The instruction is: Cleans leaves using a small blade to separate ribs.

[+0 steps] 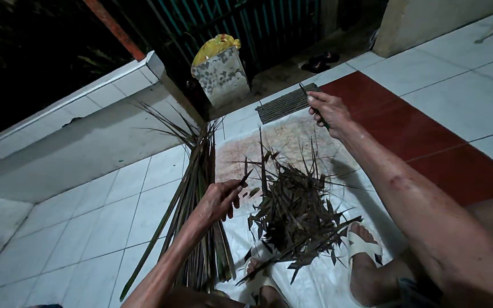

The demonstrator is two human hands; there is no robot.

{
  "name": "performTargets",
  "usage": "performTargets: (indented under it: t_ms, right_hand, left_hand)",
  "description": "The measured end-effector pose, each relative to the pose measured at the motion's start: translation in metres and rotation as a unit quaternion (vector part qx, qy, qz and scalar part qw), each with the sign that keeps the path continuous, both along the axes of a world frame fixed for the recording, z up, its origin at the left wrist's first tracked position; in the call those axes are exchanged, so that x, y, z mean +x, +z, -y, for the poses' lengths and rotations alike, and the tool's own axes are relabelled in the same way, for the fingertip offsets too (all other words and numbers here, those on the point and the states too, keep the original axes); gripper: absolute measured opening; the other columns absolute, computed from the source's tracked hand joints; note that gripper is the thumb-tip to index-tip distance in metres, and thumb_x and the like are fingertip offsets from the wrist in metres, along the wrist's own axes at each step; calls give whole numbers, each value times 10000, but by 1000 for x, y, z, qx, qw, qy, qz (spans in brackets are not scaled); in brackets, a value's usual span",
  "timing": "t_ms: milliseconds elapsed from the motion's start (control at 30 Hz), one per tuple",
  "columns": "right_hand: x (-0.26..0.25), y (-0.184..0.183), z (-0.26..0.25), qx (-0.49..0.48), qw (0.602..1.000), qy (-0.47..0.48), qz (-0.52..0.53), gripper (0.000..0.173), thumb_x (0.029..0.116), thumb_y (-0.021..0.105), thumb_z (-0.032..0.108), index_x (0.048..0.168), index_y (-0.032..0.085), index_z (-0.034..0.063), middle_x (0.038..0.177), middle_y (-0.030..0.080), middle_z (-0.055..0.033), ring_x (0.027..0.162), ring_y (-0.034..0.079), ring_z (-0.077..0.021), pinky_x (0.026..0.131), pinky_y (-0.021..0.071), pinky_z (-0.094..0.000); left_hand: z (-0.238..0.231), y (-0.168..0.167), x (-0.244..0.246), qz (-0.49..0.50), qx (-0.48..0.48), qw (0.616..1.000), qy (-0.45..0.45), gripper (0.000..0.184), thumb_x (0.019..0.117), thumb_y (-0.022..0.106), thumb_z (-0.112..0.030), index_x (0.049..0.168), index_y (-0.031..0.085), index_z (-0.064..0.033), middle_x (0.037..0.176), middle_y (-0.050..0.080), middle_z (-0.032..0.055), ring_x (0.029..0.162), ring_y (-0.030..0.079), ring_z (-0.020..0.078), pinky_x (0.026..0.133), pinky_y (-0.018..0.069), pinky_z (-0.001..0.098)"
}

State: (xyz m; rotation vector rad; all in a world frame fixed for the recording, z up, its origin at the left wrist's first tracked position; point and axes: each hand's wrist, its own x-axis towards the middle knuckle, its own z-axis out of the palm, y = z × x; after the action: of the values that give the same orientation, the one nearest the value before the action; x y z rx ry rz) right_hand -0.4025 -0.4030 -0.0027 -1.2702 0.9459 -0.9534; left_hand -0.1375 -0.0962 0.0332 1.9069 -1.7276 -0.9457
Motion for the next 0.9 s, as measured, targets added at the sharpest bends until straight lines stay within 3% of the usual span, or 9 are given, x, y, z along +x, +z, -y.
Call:
performTargets:
  t_ms: [100, 167, 300, 333, 367, 467, 600, 700, 900]
  right_hand:
    - [-1, -7, 0, -7, 1000, 3, -6, 356, 1067, 563, 319, 1405, 618, 225, 840, 599, 9, 548, 459, -65, 474, 370, -209]
    - [-2, -26, 7, -51, 996, 1, -75, 343, 1067, 558, 312, 1379, 634, 192, 900, 634, -28, 589, 488, -88, 510, 405, -258]
    - [-10, -78, 13, -49, 980, -54, -186, 369, 1068, 529, 313, 1390, 640, 173, 1147, 684, -189, 871, 646, -307, 748, 516, -530]
    - [-13, -90, 10, -36, 979, -62, -192, 375, 1071, 523, 310, 1396, 633, 157, 1146, 679, -214, 884, 649, -338, 761, 517, -564]
    - [-16, -100, 4, -20, 980, -64, -186, 384, 1074, 521, 308, 1404, 621, 138, 1103, 667, -213, 839, 623, -325, 730, 505, -551]
    - [-19, -112, -37, 26, 987, -23, -154, 415, 1089, 501, 338, 1436, 572, 121, 976, 636, -112, 692, 539, -184, 618, 480, -391]
    - [8, -100, -114, 17, 997, 67, 18, 403, 1084, 511, 343, 1433, 571, 150, 843, 605, -14, 579, 484, -85, 522, 440, -254]
    - [36, -80, -157, 10, 983, 136, 125, 388, 1080, 495, 284, 1439, 587, 171, 814, 591, -26, 574, 475, -95, 524, 433, -248]
    - [66, -63, -180, 8, 977, 190, 99, 409, 1068, 552, 283, 1462, 581, 177, 855, 632, -60, 605, 499, -108, 548, 432, -240]
  left_hand:
    - [0, 0, 0, 0, 6, 1000, 1, 331, 1116, 446, -292, 1307, 661, -127, 772, 718, 25, 505, 650, 127, 437, 563, 279]
    - [1, 3, -2, -4, 14, 1000, 8, 324, 1115, 450, -298, 1281, 666, -123, 747, 704, 27, 495, 640, 130, 429, 552, 282]
    - [-1, 9, -4, -10, 43, 999, 16, 308, 1114, 462, -295, 1251, 672, -116, 725, 696, 34, 481, 636, 136, 424, 549, 276]
    - [-2, 8, -2, -15, 46, 999, 23, 309, 1114, 462, -290, 1249, 674, -110, 724, 698, 40, 480, 638, 139, 424, 551, 277]
    - [-2, 7, 1, -18, 45, 998, 34, 313, 1115, 460, -292, 1252, 675, -110, 730, 701, 43, 489, 643, 140, 431, 555, 279]
    - [0, 2, 5, -36, 31, 996, 71, 324, 1115, 464, -304, 1261, 670, -101, 779, 728, 52, 533, 677, 144, 460, 576, 286]
    - [7, -7, 6, -75, 13, 993, 91, 325, 1116, 462, -290, 1243, 667, -72, 818, 743, 76, 558, 692, 165, 484, 591, 296]
    - [12, -17, 6, -107, 15, 990, 96, 330, 1119, 456, -289, 1249, 654, -59, 832, 744, 91, 589, 710, 184, 503, 609, 315]
    - [18, -37, -3, -132, 18, 990, 45, 337, 1118, 456, -279, 1258, 648, -39, 852, 743, 89, 618, 717, 178, 549, 625, 317]
